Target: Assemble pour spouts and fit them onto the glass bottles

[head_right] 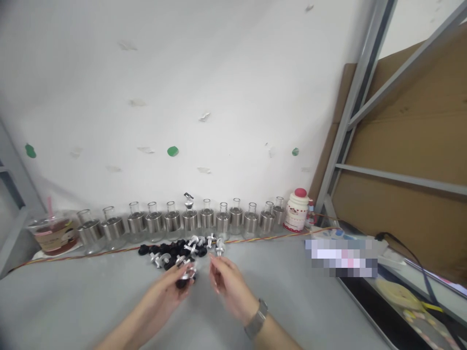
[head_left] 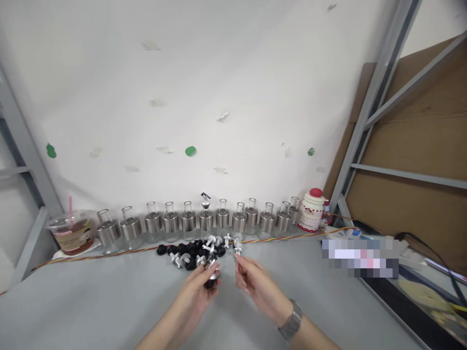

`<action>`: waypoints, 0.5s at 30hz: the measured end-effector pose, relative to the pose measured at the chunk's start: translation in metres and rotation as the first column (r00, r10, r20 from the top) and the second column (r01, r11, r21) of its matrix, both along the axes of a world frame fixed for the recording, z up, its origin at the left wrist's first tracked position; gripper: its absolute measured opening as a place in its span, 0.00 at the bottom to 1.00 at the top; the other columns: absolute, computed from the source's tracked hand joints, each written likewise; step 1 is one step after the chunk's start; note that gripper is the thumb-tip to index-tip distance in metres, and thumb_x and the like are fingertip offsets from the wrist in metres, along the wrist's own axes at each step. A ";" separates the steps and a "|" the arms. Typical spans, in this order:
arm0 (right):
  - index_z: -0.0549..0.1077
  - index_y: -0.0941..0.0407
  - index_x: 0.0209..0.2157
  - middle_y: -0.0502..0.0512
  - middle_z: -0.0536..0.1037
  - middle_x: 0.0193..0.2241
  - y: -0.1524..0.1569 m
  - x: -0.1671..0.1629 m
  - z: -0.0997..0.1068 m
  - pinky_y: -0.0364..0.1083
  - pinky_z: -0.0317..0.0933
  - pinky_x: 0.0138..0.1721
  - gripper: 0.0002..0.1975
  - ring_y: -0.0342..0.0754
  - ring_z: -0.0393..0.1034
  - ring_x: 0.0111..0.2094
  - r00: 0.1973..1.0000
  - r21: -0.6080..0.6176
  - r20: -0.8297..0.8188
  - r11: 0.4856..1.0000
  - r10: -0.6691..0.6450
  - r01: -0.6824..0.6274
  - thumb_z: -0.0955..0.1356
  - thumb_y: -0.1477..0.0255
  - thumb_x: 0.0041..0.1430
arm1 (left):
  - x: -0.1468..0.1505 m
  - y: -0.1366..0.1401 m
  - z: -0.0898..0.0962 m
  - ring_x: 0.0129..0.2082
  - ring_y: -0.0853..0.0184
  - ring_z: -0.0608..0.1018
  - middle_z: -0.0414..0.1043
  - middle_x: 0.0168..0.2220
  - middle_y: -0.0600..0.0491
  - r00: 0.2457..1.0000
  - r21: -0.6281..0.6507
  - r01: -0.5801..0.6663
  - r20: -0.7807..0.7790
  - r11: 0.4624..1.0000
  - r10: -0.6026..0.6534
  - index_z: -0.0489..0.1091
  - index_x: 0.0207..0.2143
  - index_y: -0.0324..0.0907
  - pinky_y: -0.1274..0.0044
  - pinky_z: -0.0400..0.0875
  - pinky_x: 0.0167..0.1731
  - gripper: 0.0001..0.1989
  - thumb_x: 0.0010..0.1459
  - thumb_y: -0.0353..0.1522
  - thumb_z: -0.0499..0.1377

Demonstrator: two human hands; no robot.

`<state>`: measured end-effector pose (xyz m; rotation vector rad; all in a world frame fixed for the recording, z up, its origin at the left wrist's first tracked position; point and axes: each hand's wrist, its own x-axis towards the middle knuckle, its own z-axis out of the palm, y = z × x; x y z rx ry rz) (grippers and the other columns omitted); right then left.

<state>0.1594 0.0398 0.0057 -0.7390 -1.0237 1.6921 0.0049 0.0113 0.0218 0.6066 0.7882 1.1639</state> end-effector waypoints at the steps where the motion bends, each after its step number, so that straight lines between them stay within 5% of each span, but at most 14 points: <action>1: 0.61 0.57 0.21 0.43 0.59 0.13 0.000 0.001 0.002 0.40 0.42 0.17 0.15 0.36 0.50 0.15 0.999 0.020 0.024 0.999 -0.026 0.026 0.65 0.62 0.52 | -0.001 0.002 -0.002 0.30 0.70 0.74 0.70 0.30 0.52 1.000 0.008 -0.008 0.003 1.000 0.008 0.68 0.34 0.37 0.80 0.65 0.29 0.09 0.49 0.31 0.60; 4: 0.63 0.57 0.24 0.42 0.60 0.13 0.000 0.003 0.005 0.39 0.46 0.18 0.12 0.37 0.51 0.14 0.992 0.083 0.092 0.994 -0.083 0.076 0.65 0.63 0.52 | -0.003 0.008 -0.008 0.32 0.63 0.77 0.74 0.30 0.48 1.000 0.010 0.012 0.022 1.000 -0.012 0.68 0.34 0.36 0.76 0.67 0.31 0.10 0.53 0.34 0.56; 7: 0.65 0.57 0.29 0.45 0.66 0.17 0.011 0.009 0.003 0.41 0.55 0.21 0.10 0.41 0.60 0.18 0.930 0.220 0.244 0.950 -0.273 0.221 0.65 0.64 0.49 | -0.007 0.013 -0.009 0.36 0.61 0.77 0.76 0.33 0.45 0.997 -0.023 0.071 0.039 0.997 -0.070 0.68 0.32 0.36 0.75 0.67 0.34 0.16 0.56 0.41 0.51; 10: 0.66 0.56 0.35 0.51 0.70 0.27 0.036 0.024 -0.001 0.45 0.61 0.29 0.15 0.46 0.66 0.27 0.786 0.364 0.317 0.833 -0.531 0.416 0.67 0.68 0.42 | -0.013 0.016 -0.008 0.38 0.61 0.77 0.76 0.36 0.45 0.996 -0.041 0.080 0.040 0.996 -0.078 0.68 0.32 0.37 0.76 0.66 0.36 0.19 0.55 0.44 0.49; 15: 0.65 0.57 0.38 0.56 0.69 0.35 0.092 0.069 0.002 0.48 0.61 0.35 0.19 0.49 0.65 0.35 0.547 0.454 0.320 0.632 -0.774 0.628 0.65 0.73 0.38 | -0.020 0.019 -0.008 0.36 0.63 0.77 0.76 0.34 0.46 0.995 -0.043 0.083 0.063 0.996 -0.080 0.69 0.32 0.37 0.76 0.65 0.36 0.20 0.54 0.46 0.50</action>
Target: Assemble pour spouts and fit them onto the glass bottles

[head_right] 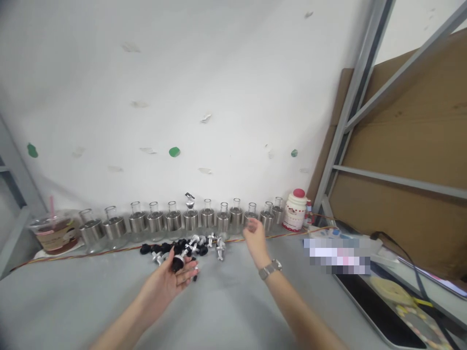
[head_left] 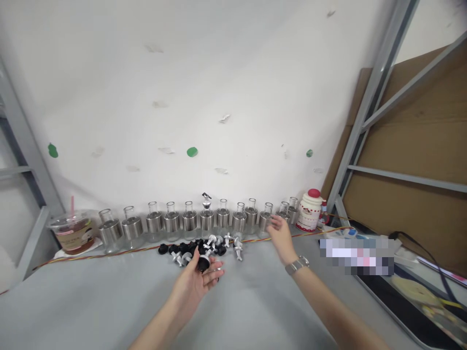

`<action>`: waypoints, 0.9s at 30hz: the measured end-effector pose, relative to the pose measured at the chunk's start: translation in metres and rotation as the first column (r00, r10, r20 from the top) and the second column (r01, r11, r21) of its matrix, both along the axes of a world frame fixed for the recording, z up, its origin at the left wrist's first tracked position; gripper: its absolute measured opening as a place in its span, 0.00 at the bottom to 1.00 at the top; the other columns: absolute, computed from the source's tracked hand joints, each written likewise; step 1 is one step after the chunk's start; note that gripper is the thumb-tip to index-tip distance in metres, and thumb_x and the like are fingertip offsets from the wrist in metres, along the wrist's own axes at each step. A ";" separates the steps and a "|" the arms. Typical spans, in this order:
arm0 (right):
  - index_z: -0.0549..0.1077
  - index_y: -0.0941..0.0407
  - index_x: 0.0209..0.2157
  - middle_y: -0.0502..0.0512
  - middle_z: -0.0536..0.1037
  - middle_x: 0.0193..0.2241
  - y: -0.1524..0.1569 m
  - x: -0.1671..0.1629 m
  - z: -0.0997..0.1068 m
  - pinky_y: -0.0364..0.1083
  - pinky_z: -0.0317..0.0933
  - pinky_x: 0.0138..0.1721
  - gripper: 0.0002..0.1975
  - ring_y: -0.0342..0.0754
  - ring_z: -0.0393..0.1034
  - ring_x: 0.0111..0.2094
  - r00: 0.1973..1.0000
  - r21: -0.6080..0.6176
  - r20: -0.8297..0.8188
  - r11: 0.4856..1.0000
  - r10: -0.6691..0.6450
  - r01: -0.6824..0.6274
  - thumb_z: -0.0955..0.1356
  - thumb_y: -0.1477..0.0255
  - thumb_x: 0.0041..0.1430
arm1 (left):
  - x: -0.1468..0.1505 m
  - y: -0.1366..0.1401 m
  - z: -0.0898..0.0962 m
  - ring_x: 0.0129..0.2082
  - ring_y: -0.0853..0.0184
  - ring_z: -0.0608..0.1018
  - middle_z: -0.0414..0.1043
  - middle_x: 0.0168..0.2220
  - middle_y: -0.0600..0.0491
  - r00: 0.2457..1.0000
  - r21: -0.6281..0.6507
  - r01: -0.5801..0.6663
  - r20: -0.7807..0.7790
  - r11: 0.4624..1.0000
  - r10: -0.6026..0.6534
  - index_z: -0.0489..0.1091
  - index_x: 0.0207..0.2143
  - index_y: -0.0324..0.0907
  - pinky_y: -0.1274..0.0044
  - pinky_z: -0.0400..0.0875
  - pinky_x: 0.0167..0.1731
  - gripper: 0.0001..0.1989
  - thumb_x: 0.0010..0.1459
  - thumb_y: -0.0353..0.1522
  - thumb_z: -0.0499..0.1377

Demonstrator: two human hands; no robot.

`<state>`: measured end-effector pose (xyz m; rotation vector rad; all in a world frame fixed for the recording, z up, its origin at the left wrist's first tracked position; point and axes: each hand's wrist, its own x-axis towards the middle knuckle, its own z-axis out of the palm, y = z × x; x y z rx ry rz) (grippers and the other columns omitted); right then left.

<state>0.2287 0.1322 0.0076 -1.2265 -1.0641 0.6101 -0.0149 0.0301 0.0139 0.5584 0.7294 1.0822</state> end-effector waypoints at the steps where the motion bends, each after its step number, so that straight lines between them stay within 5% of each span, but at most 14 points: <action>1: 0.64 0.58 0.40 0.58 0.68 0.37 0.010 0.009 0.001 0.48 0.60 0.37 0.21 0.50 0.65 0.37 0.997 0.020 0.019 0.997 -0.072 0.072 0.64 0.74 0.38 | 0.000 0.000 0.000 0.34 0.64 0.77 0.76 0.32 0.47 1.000 -0.009 -0.001 0.002 1.000 0.001 0.69 0.31 0.37 0.77 0.65 0.35 0.21 0.53 0.47 0.50; 7: 0.64 0.63 0.44 0.61 0.69 0.38 0.041 0.037 0.004 0.51 0.55 0.41 0.24 0.52 0.64 0.38 0.918 0.097 0.215 0.943 -0.332 0.318 0.62 0.72 0.41 | 0.002 0.000 -0.003 0.24 0.73 0.72 0.71 0.24 0.54 0.999 0.005 -0.042 -0.019 0.999 0.042 0.71 0.32 0.35 0.80 0.63 0.30 0.20 0.51 0.45 0.54; 14: 0.74 0.59 0.31 0.65 0.69 0.37 0.050 0.021 0.004 0.55 0.48 0.42 0.18 0.60 0.56 0.42 0.801 0.110 0.445 0.912 -0.401 0.395 0.67 0.61 0.42 | 0.001 -0.001 -0.005 0.42 0.64 0.72 0.70 0.43 0.49 0.992 0.105 -0.043 -0.112 0.994 0.055 0.69 0.41 0.39 0.76 0.62 0.40 0.16 0.51 0.38 0.58; 22: 0.70 0.58 0.28 0.62 0.69 0.36 0.032 0.013 0.016 0.55 0.47 0.44 0.18 0.58 0.57 0.42 0.794 0.246 0.473 0.922 -0.382 0.297 0.65 0.56 0.45 | -0.005 0.002 0.003 0.45 0.63 0.71 0.74 0.39 0.47 0.996 0.009 -0.032 0.087 0.999 0.031 0.69 0.38 0.37 0.76 0.63 0.41 0.17 0.53 0.40 0.55; 27: 0.62 0.57 0.39 0.58 0.69 0.39 -0.013 0.004 0.039 0.49 0.56 0.41 0.18 0.50 0.63 0.41 0.865 0.333 0.369 0.917 -0.340 0.219 0.62 0.59 0.52 | -0.010 0.005 0.003 0.48 0.64 0.69 0.74 0.41 0.47 0.983 -0.019 -0.053 0.175 0.998 0.056 0.69 0.38 0.37 0.76 0.65 0.40 0.13 0.54 0.37 0.55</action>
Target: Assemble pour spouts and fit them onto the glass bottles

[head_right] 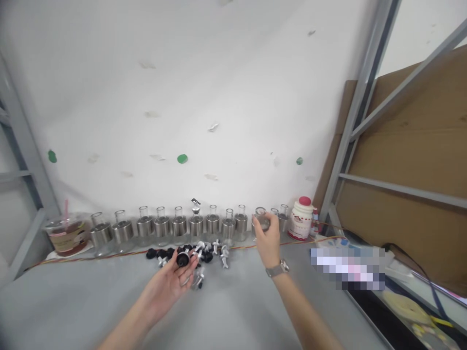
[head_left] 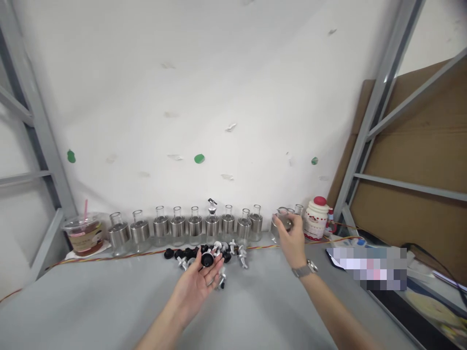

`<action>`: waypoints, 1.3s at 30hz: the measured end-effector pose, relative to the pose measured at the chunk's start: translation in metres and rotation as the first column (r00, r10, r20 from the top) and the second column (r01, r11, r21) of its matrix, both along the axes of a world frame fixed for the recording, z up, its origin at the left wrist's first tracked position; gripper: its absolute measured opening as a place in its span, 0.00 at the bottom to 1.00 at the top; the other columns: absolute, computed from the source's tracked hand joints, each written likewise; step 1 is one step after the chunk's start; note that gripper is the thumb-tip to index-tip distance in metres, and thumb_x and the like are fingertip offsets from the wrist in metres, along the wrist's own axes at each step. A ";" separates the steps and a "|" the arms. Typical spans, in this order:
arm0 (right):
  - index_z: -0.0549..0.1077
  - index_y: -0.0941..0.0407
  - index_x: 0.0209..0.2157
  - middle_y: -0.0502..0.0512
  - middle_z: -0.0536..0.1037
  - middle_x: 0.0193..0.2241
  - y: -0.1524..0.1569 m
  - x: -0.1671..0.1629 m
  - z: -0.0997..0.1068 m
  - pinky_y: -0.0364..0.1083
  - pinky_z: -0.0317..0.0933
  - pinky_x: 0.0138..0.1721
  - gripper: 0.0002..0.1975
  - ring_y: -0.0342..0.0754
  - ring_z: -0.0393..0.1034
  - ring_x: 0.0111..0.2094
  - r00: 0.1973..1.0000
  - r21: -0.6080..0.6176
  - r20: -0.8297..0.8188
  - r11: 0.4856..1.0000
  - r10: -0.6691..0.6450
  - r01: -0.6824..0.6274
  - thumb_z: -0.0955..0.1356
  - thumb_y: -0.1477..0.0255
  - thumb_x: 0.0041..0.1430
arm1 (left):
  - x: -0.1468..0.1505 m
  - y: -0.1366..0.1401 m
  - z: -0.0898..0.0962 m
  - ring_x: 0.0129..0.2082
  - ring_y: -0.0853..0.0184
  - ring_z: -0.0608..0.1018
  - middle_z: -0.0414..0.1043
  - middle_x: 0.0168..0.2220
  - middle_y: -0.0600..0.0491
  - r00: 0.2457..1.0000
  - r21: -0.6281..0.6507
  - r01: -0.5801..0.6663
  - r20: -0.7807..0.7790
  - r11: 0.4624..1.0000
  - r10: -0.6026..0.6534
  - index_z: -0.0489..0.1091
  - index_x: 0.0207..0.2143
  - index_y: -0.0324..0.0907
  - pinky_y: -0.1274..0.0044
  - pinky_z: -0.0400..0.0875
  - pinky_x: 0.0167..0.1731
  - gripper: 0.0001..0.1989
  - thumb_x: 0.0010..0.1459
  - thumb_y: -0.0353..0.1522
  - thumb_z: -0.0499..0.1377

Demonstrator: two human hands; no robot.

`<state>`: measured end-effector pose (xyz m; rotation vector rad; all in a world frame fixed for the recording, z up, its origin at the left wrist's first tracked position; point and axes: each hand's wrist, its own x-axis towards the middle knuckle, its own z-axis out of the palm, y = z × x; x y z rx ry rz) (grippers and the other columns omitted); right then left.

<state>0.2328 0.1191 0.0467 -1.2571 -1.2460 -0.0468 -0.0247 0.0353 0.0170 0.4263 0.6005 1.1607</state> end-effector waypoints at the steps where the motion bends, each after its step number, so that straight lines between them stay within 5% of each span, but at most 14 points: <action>1: 0.61 0.56 0.40 0.57 0.69 0.39 -0.011 -0.004 0.004 0.48 0.57 0.40 0.16 0.49 0.64 0.40 0.998 0.010 -0.036 0.999 0.043 -0.043 0.61 0.60 0.54 | 0.000 0.000 0.000 0.49 0.64 0.69 0.73 0.42 0.46 1.000 0.010 0.003 0.003 1.000 -0.003 0.70 0.37 0.36 0.76 0.65 0.40 0.13 0.55 0.37 0.54; 4: 0.62 0.54 0.34 0.54 0.72 0.34 -0.044 -0.023 0.011 0.49 0.59 0.40 0.12 0.49 0.67 0.38 0.864 0.031 -0.311 0.913 0.396 -0.408 0.63 0.61 0.53 | 0.000 0.000 0.000 0.52 0.63 0.66 0.71 0.46 0.45 0.999 0.054 0.034 -0.001 0.998 -0.034 0.70 0.36 0.36 0.77 0.65 0.41 0.14 0.55 0.37 0.53; 6: 0.62 0.54 0.29 0.52 0.74 0.29 -0.062 -0.040 0.010 0.49 0.63 0.33 0.12 0.49 0.70 0.31 0.626 -0.062 -0.516 0.704 0.585 -0.708 0.64 0.60 0.51 | 0.001 -0.001 0.001 0.52 0.62 0.65 0.69 0.48 0.45 0.999 0.084 0.048 -0.021 0.995 -0.046 0.69 0.37 0.37 0.77 0.64 0.41 0.14 0.56 0.38 0.53; 8: 0.62 0.55 0.27 0.51 0.74 0.25 -0.075 -0.058 0.004 0.48 0.63 0.25 0.13 0.49 0.70 0.23 0.411 -0.177 -0.682 0.409 0.605 -0.895 0.65 0.60 0.49 | 0.003 -0.003 0.004 0.52 0.62 0.66 0.69 0.48 0.45 0.998 0.115 0.048 -0.049 0.992 -0.043 0.68 0.38 0.38 0.75 0.63 0.43 0.15 0.55 0.39 0.52; 10: 0.62 0.56 0.25 0.50 0.74 0.21 -0.084 -0.073 -0.005 0.46 0.61 0.23 0.13 0.47 0.69 0.20 0.319 -0.241 -0.744 0.210 0.587 -0.948 0.68 0.62 0.46 | 0.006 -0.005 0.007 0.50 0.61 0.69 0.72 0.45 0.45 0.997 0.150 0.025 -0.077 0.988 -0.014 0.68 0.38 0.40 0.74 0.61 0.45 0.13 0.54 0.39 0.54; 14: 0.65 0.58 0.22 0.48 0.72 0.18 -0.090 -0.089 -0.020 0.43 0.59 0.23 0.13 0.43 0.67 0.18 0.265 -0.289 -0.748 0.062 0.608 -0.955 0.70 0.65 0.41 | 0.014 -0.011 0.014 0.44 0.58 0.74 0.76 0.39 0.46 0.990 0.220 -0.057 -0.114 0.974 0.083 0.67 0.34 0.42 0.69 0.60 0.47 0.10 0.51 0.37 0.58; 20: 0.66 0.59 0.23 0.48 0.72 0.18 -0.093 -0.088 -0.022 0.43 0.59 0.23 0.13 0.43 0.66 0.18 0.192 -0.243 -0.757 0.004 0.625 -0.970 0.70 0.65 0.41 | 0.022 -0.018 0.015 0.31 0.63 0.76 0.76 0.35 0.45 0.951 0.275 -0.014 -0.294 0.961 0.098 0.69 0.35 0.40 0.74 0.64 0.31 0.13 0.49 0.38 0.59; 39: 0.68 0.60 0.23 0.48 0.70 0.18 -0.099 -0.089 -0.016 0.44 0.61 0.29 0.14 0.43 0.66 0.22 0.297 -0.276 -0.651 0.146 0.699 -0.950 0.71 0.63 0.42 | 0.016 -0.020 0.018 0.44 0.57 0.72 0.72 0.45 0.47 0.928 0.343 0.059 -0.366 0.937 0.076 0.73 0.37 0.41 0.70 0.62 0.44 0.12 0.50 0.35 0.59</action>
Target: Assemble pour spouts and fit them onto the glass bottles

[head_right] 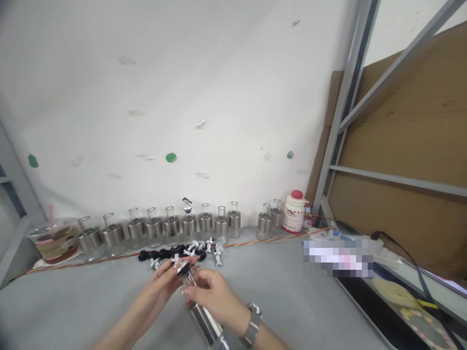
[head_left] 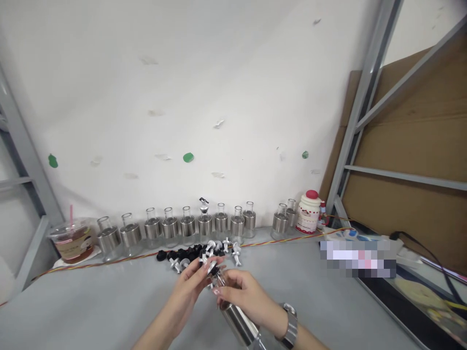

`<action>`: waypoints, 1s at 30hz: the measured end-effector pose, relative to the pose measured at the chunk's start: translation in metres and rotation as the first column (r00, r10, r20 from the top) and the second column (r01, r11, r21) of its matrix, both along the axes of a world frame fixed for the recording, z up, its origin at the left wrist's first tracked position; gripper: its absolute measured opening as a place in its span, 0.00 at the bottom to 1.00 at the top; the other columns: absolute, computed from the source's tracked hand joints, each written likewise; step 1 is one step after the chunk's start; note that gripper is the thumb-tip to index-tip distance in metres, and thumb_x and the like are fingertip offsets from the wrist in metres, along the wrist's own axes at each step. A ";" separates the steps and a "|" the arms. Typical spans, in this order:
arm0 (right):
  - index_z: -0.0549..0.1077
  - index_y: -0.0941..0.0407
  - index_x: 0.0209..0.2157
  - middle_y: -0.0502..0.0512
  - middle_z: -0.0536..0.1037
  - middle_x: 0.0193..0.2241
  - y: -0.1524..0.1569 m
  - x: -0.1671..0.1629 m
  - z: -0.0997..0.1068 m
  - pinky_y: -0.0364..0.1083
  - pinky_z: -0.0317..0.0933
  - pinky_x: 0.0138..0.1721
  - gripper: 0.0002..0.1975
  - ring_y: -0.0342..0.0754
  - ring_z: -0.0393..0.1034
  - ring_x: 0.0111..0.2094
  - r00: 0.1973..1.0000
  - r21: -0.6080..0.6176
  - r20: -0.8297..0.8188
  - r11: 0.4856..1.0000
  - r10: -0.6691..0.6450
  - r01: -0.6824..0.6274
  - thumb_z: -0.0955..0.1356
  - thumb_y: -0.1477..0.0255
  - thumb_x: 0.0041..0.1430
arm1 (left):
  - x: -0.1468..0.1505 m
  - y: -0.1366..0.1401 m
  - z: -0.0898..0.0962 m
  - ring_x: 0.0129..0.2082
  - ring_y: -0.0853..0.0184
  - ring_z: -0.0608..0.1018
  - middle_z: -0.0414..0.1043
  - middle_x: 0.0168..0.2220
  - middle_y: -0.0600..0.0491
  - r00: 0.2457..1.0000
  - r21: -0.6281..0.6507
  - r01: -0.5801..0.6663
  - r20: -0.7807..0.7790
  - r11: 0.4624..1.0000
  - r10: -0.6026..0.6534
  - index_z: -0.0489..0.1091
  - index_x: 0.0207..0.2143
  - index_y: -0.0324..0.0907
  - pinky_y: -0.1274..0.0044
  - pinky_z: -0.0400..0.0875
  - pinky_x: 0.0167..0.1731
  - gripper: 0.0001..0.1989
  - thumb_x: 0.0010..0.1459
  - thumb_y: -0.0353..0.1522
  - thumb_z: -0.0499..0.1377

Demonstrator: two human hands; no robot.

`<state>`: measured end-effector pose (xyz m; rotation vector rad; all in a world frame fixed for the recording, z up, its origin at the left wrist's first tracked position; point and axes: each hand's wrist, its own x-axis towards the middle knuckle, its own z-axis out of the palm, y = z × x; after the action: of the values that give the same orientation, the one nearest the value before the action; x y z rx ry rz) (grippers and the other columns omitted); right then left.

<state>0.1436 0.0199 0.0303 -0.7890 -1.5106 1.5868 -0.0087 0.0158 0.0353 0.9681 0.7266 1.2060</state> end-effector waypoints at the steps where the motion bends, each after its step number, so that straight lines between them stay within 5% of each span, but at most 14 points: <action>1: 0.68 0.60 0.23 0.48 0.70 0.19 0.000 0.000 0.000 0.44 0.61 0.29 0.14 0.43 0.66 0.23 1.000 0.018 0.006 1.000 -0.008 0.007 0.70 0.63 0.43 | -0.001 0.000 0.000 0.44 0.57 0.72 0.72 0.45 0.47 1.000 0.012 -0.003 -0.004 1.000 0.003 0.73 0.37 0.42 0.70 0.62 0.44 0.12 0.50 0.35 0.59; 11: 0.66 0.57 0.24 0.48 0.69 0.21 -0.006 0.007 0.000 0.41 0.57 0.27 0.08 0.43 0.64 0.25 0.941 0.297 0.300 0.953 -0.157 0.064 0.65 0.67 0.52 | -0.001 -0.001 -0.003 0.49 0.57 0.67 0.72 0.45 0.48 0.998 0.066 -0.009 -0.058 0.998 0.013 0.72 0.38 0.42 0.69 0.56 0.49 0.11 0.53 0.33 0.56; 13: 0.66 0.56 0.25 0.48 0.69 0.23 -0.007 0.010 0.002 0.41 0.57 0.28 0.07 0.44 0.63 0.26 0.878 0.457 0.386 0.886 -0.282 0.083 0.65 0.68 0.53 | 0.000 -0.001 -0.003 0.48 0.58 0.68 0.72 0.44 0.48 0.999 0.066 -0.021 -0.048 0.998 0.024 0.72 0.39 0.42 0.70 0.57 0.48 0.11 0.53 0.34 0.56; 16: 0.67 0.55 0.31 0.51 0.71 0.29 -0.008 0.014 0.005 0.43 0.57 0.32 0.03 0.47 0.64 0.31 0.757 0.697 0.447 0.716 -0.477 0.039 0.64 0.71 0.53 | 0.000 -0.001 0.000 0.46 0.59 0.69 0.73 0.42 0.49 0.997 0.086 -0.041 -0.059 0.995 0.046 0.70 0.42 0.43 0.71 0.58 0.47 0.14 0.50 0.32 0.59; 20: 0.65 0.55 0.40 0.55 0.72 0.34 -0.005 0.017 0.003 0.47 0.57 0.35 0.09 0.51 0.63 0.37 0.624 0.825 0.485 0.557 -0.613 -0.094 0.63 0.74 0.54 | 0.002 0.000 -0.001 0.44 0.59 0.69 0.71 0.41 0.49 0.979 0.161 -0.084 -0.169 0.983 0.111 0.63 0.48 0.45 0.71 0.61 0.44 0.22 0.49 0.33 0.60; 25: 0.65 0.56 0.40 0.55 0.71 0.34 -0.006 0.012 -0.007 0.48 0.57 0.35 0.10 0.52 0.64 0.37 0.559 0.837 0.514 0.523 -0.650 -0.162 0.62 0.74 0.55 | 0.005 -0.005 -0.019 0.42 0.61 0.69 0.68 0.41 0.51 0.832 0.435 -0.229 -0.377 0.871 0.407 0.62 0.48 0.48 0.75 0.59 0.44 0.24 0.47 0.33 0.62; 30: 0.64 0.55 0.41 0.54 0.71 0.35 -0.010 0.008 -0.006 0.48 0.57 0.35 0.10 0.52 0.64 0.37 0.563 0.832 0.521 0.530 -0.642 -0.166 0.62 0.75 0.55 | 0.005 -0.011 -0.029 0.42 0.61 0.69 0.66 0.42 0.50 0.773 0.457 -0.280 -0.415 0.844 0.480 0.62 0.45 0.48 0.76 0.58 0.43 0.20 0.48 0.34 0.60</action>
<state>0.1518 0.0095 0.0239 -1.1362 -2.3150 0.0007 -0.0039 0.0051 0.0064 1.5527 1.2000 1.4975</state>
